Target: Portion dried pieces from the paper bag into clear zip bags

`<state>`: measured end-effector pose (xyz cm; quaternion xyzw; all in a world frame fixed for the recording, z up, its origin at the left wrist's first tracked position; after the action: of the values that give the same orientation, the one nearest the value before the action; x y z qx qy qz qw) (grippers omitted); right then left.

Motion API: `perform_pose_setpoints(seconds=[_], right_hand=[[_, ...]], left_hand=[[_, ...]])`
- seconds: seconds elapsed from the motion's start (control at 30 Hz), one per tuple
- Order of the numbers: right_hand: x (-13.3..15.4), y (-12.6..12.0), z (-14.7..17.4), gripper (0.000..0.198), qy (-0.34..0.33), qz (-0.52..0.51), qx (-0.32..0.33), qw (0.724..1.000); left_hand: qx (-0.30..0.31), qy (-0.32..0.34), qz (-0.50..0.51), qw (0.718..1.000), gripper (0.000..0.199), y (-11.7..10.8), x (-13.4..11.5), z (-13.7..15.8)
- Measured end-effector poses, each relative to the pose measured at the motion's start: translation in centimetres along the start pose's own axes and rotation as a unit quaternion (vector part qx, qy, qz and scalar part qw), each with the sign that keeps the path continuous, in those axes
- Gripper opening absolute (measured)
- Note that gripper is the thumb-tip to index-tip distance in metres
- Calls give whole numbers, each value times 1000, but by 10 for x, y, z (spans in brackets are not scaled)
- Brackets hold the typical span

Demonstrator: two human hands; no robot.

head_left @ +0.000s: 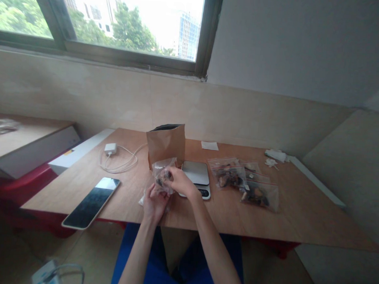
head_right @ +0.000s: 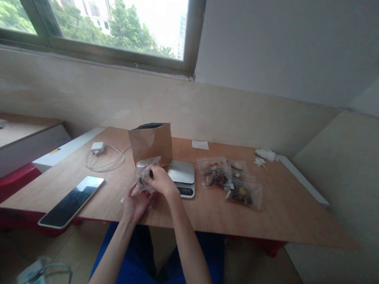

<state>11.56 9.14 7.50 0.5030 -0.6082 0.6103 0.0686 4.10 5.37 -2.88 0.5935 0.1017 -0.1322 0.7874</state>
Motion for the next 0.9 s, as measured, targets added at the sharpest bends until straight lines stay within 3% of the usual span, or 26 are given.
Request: perform_pose_setpoints(seconds=[0.17, 0.37, 0.63, 0.9], right_hand=[[0, 4, 0, 14, -25, 8, 8, 1000], [-6, 10, 1, 14, -7, -1, 51, 999], [-5, 3, 0, 4, 7, 0, 11, 1000], [-10, -4, 0, 14, 33, -51, -31, 998]], left_hand=[[-29, 6, -9, 1000, 17, -5, 0, -2], [-35, 12, -5, 999, 16, -7, 1, -3], [-42, 8, 3, 999, 15, -8, 1, -4], [-53, 11, -13, 998, 22, -5, 2, -3]])
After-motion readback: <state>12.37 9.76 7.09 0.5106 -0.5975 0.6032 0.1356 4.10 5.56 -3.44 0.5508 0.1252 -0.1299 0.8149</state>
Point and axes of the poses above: each hand's wrist, its own z-axis away from the middle knuckle, its own y-axis out of the palm, x = y × z, the point moved 6 cm from there along -z, towards the middle knuckle
